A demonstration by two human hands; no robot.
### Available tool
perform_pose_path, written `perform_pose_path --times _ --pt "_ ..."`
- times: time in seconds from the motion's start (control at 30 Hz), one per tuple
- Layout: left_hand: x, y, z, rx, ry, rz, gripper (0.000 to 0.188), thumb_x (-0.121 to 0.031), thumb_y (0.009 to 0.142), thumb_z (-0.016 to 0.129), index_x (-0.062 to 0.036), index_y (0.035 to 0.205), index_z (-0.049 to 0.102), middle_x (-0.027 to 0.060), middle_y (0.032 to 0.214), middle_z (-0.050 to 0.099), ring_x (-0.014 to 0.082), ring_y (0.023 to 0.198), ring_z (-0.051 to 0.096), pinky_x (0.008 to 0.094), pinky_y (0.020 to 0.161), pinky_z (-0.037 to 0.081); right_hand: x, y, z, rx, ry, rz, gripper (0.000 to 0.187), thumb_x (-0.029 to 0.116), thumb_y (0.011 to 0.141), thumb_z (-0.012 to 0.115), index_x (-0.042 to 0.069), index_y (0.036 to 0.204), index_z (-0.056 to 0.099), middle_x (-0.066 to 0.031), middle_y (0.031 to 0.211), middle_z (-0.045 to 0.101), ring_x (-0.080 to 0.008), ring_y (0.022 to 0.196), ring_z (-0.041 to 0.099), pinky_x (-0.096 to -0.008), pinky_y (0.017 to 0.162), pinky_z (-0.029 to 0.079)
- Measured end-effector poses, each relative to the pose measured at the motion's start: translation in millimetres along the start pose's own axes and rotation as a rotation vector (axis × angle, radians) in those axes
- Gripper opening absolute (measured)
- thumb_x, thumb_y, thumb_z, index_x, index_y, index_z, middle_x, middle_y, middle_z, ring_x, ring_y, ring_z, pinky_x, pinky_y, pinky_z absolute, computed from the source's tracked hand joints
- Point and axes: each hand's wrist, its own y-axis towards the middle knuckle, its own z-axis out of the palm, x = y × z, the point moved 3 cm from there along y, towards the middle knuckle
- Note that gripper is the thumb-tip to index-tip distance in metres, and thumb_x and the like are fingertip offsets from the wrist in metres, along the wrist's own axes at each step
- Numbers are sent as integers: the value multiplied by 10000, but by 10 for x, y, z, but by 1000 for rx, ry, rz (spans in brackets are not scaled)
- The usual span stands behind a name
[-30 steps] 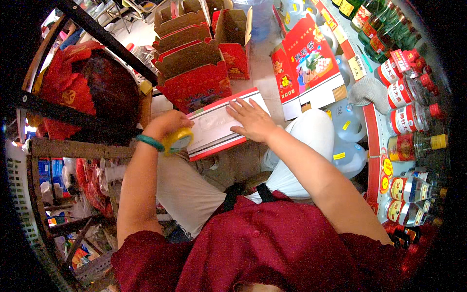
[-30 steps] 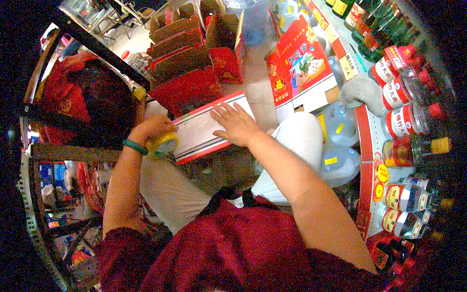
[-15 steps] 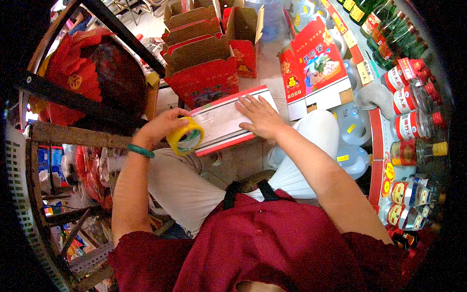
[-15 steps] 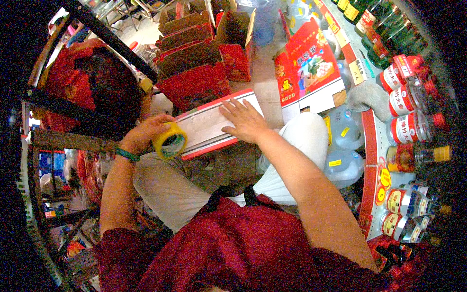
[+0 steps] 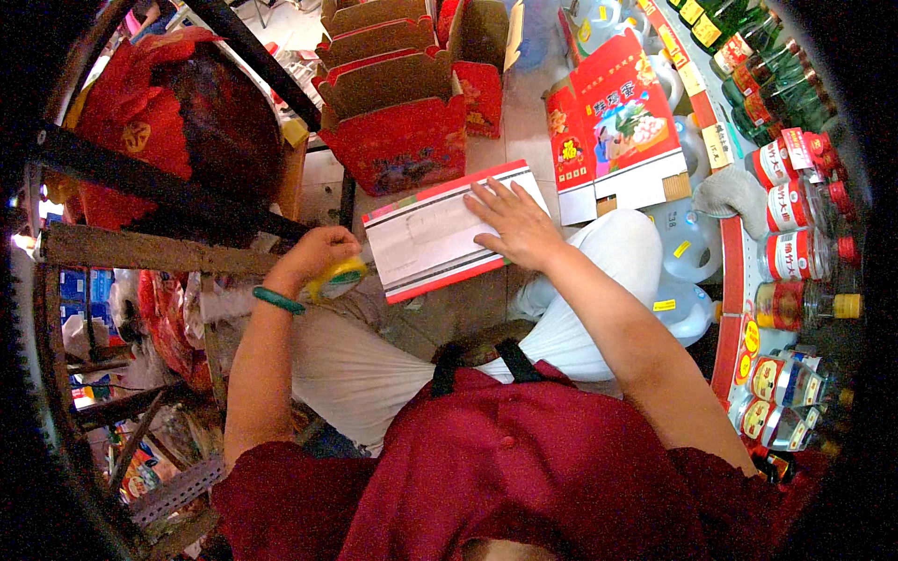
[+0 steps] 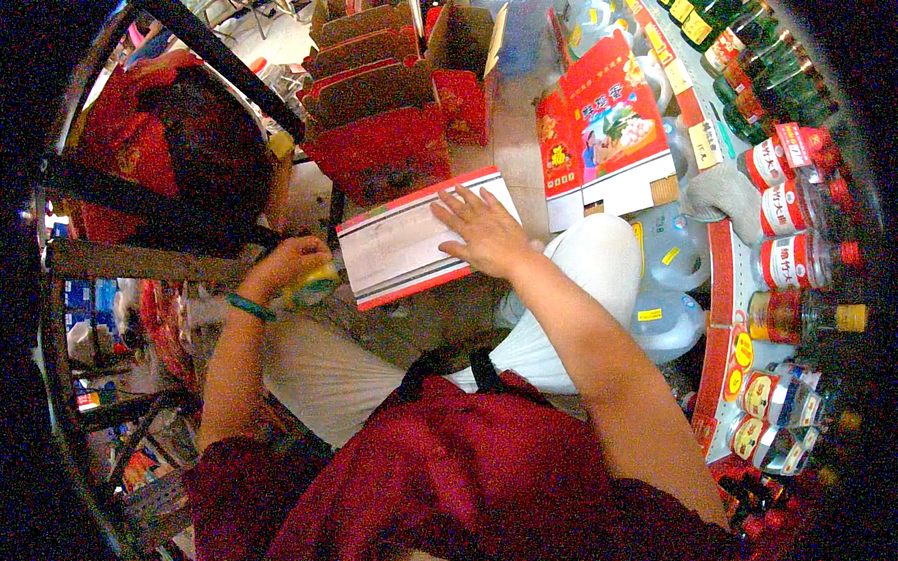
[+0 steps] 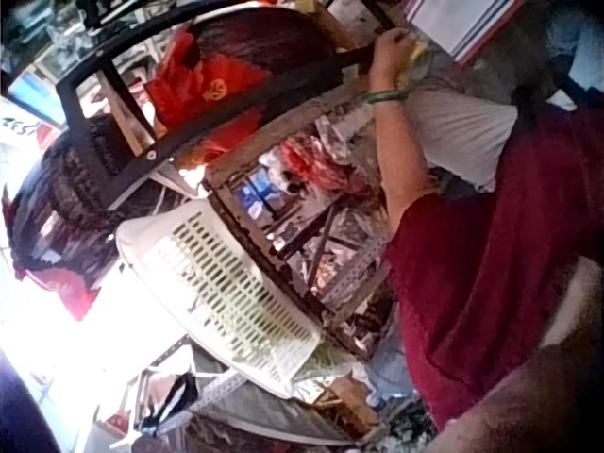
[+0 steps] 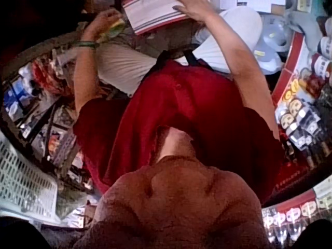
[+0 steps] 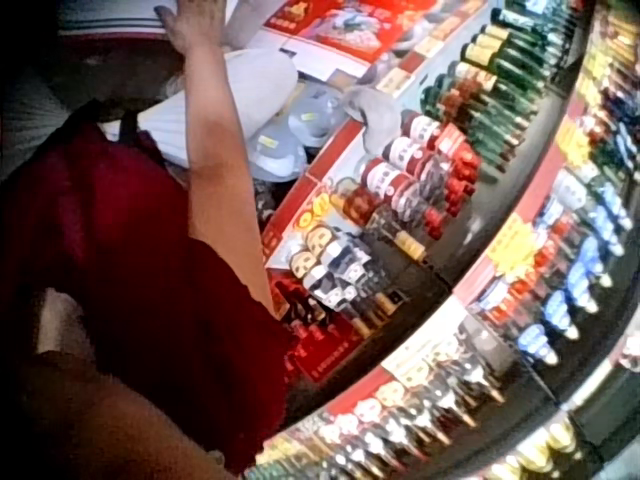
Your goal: The person sits on the floor and assembles red cardboard boxes by folding flaps and securing them with yellow tape. They handle multiple boxes one at a time, folding sides and applying tape to close the seams.
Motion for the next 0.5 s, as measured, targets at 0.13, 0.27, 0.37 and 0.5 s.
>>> perform_pose_path --times 0.13,0.27,0.37,0.5 --pt "248 95 54 1 22 -27 229 -239 851 609 -11 835 623 9 736 590 106 698 520 282 626 444 14 31 6 19 9 7 600 398 876 481 143 1393 315 -85 1458 263 -254 1361 192 -413 1112 127" --pt "418 196 182 -3 -45 -12 247 -250 853 608 -4 862 630 18 761 602 106 713 523 284 644 447 11 -3 31 -2 12 -8 599 401 871 487 138 1385 327 -87 1451 277 -264 1354 205 -432 1105 142" --pt "460 234 274 -61 -118 41 245 -240 853 608 2 877 628 25 786 612 108 733 530 283 672 453 13 18 40 -19 -8 -21 608 427 865 488 130 1375 341 -88 1442 295 -276 1345 222 -461 1095 162" --pt "467 260 338 -59 -202 67 247 -228 867 588 6 936 627 25 854 626 121 793 550 271 739 458 35 21 16 -8 -14 -3 601 429 867 483 120 1366 353 -94 1436 303 -282 1340 234 -468 1093 167"
